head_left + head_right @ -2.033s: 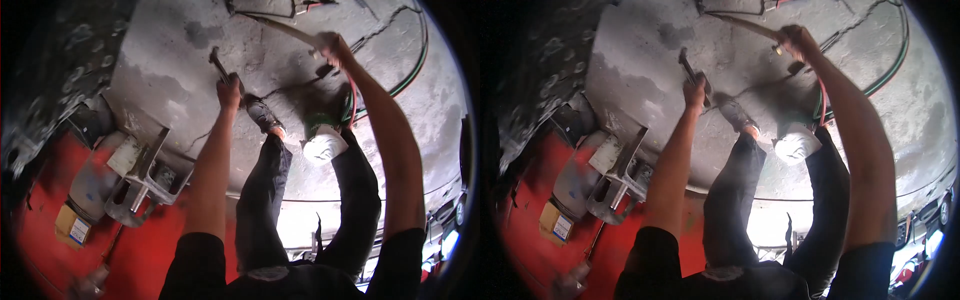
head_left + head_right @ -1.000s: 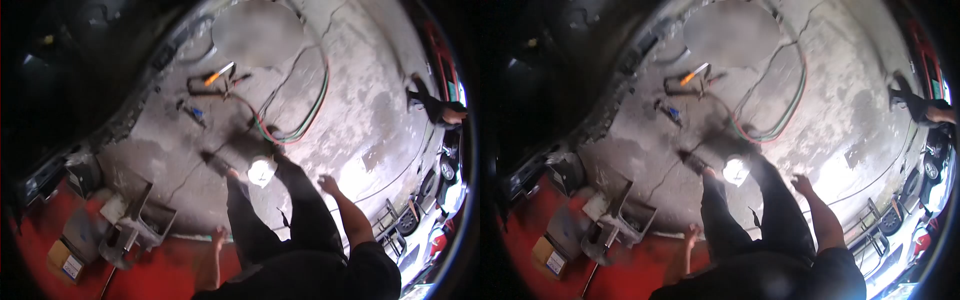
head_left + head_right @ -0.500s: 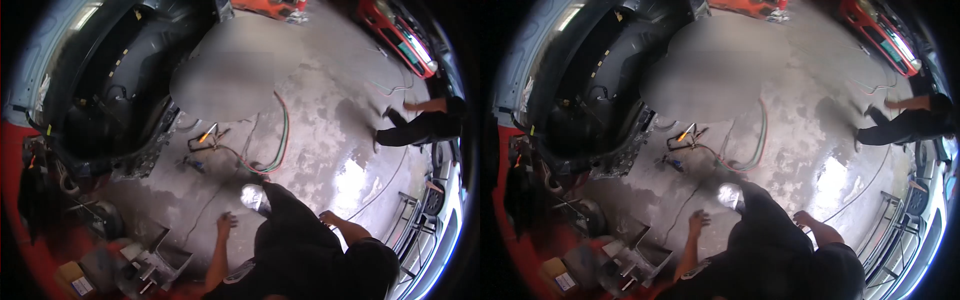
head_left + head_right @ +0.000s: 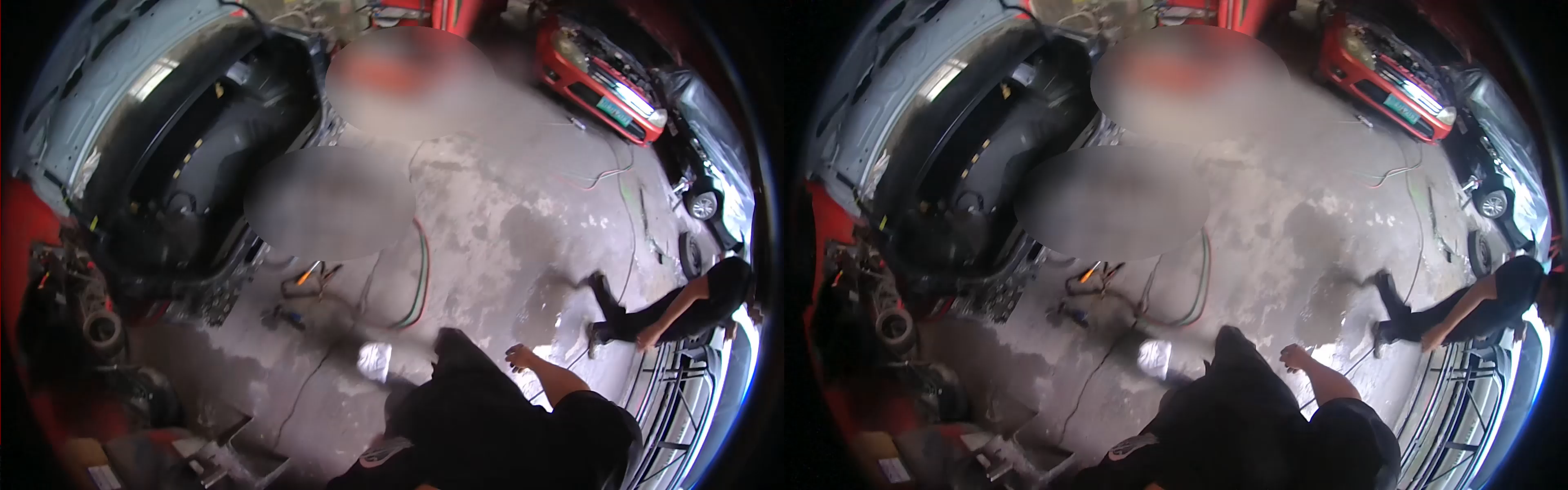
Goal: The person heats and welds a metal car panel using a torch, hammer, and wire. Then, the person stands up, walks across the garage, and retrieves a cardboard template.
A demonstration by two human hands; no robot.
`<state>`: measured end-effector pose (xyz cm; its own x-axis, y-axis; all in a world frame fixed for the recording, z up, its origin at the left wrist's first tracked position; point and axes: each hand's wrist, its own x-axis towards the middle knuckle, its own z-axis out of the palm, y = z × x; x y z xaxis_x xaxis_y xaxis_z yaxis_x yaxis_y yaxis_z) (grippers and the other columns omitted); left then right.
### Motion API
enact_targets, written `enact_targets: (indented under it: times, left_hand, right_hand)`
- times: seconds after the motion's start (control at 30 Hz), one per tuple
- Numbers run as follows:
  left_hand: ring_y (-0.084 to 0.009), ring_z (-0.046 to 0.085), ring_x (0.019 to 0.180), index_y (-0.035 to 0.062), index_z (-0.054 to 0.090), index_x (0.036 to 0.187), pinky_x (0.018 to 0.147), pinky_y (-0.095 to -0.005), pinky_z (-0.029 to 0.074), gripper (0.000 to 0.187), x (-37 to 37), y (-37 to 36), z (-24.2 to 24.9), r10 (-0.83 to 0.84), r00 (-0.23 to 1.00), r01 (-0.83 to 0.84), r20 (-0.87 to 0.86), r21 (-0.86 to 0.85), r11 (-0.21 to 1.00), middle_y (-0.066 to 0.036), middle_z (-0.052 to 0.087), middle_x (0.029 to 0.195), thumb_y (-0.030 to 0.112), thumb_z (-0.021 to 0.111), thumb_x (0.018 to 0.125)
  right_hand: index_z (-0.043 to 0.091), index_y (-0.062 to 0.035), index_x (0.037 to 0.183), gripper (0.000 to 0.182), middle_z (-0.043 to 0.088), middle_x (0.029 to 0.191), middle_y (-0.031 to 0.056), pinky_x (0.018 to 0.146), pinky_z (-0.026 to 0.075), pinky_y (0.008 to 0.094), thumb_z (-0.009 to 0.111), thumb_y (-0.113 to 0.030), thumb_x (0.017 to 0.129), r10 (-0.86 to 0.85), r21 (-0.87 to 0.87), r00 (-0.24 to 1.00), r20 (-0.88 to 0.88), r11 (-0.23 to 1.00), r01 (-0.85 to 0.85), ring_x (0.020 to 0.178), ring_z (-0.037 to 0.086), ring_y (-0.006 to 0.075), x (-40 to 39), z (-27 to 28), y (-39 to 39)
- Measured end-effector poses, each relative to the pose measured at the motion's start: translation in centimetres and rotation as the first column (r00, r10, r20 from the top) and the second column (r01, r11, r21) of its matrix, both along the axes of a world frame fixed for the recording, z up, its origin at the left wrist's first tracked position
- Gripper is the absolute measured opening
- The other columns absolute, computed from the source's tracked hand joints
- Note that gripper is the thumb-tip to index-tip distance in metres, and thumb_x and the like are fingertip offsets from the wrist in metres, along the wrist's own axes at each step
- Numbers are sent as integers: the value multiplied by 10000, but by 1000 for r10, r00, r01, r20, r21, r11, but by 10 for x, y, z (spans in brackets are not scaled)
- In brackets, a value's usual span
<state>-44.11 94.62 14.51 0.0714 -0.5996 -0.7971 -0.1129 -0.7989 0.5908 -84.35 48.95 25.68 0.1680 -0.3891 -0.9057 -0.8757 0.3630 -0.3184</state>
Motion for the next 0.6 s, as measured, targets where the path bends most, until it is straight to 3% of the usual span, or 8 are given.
enact_targets:
  times: [0.1, 0.17, 0.37, 0.4, 0.43, 0.47, 0.53, 0.6]
  left_hand:
    - [-312, 672, 659, 0, 641, 1055, 501, -439, 543, 216, 4, -59, 3, 216, 973, -195, -85, 206, 959, -166, 684, 902, 92, 605, 864]
    - [-309, 671, 658, 3, 640, 1058, 501, -437, 542, 217, 23, -105, 7, 351, 932, -319, -84, 262, 911, -163, 683, 901, 94, 605, 864]
    - [-300, 669, 656, 14, 637, 1067, 501, -429, 538, 220, 90, -241, 52, 648, 762, -643, 7, 131, 755, -153, 683, 900, 100, 604, 867]
    - [-298, 669, 656, 16, 636, 1068, 501, -428, 537, 221, 92, -255, 65, 668, 744, -665, 18, 107, 739, -151, 683, 899, 101, 604, 867]
    - [-297, 668, 655, 18, 636, 1070, 501, -427, 537, 222, 95, -273, 76, 680, 732, -680, 25, 78, 729, -149, 683, 899, 102, 604, 867]
    - [-295, 668, 655, 20, 635, 1071, 501, -426, 536, 222, 96, -287, 87, 693, 720, -693, 28, 61, 718, -148, 683, 899, 103, 604, 868]
    - [-292, 667, 654, 24, 634, 1074, 501, -424, 535, 224, 95, -312, 105, 705, 709, -706, 29, 35, 708, -144, 682, 898, 106, 604, 868]
    - [-289, 667, 653, 27, 633, 1077, 501, -421, 533, 225, 95, -332, 119, 704, 710, -705, 29, 40, 708, -141, 682, 898, 108, 604, 869]
  right_hand:
    - [596, -76, 1269, 410, 704, 851, 147, 533, 605, 381, 602, -202, 879, -47, -56, 998, 32, 997, 48, 637, 718, 248, 1, 2, -28]
    - [597, -80, 1271, 429, 704, 848, 154, 555, 609, 391, 607, -218, 865, -34, -58, 999, 15, 998, 35, 641, 718, 252, -6, 5, -55]
    - [592, -88, 1287, 426, 709, 868, 143, 570, 615, 392, 643, -195, 878, -107, -102, 993, -45, 990, 102, 683, 723, 250, -64, -6, -165]
    - [600, -82, 1274, 410, 710, 871, 140, 575, 616, 385, 641, -191, 881, 205, -168, 976, -70, 962, -214, 683, 724, 243, -80, -27, -190]
    - [607, -76, 1262, 394, 710, 874, 137, 580, 617, 378, 639, -186, 885, 494, -224, 863, -110, 833, -505, 683, 724, 236, -104, -76, -222]
    - [615, -70, 1250, 379, 711, 877, 134, 585, 618, 370, 637, -182, 888, 729, -267, 664, -162, 616, -741, 683, 725, 229, -117, -102, -244]
    - [646, -43, 1190, 332, 707, 874, 132, 610, 614, 345, 630, -187, 891, 832, -374, 446, -330, 318, -871, 681, 726, 214, -96, -96, -285]
    - [670, -31, 1147, 327, 711, 881, 146, 633, 604, 348, 637, -204, 872, 639, -891, 715, -284, 100, -444, 675, 726, 220, -86, -152, -317]
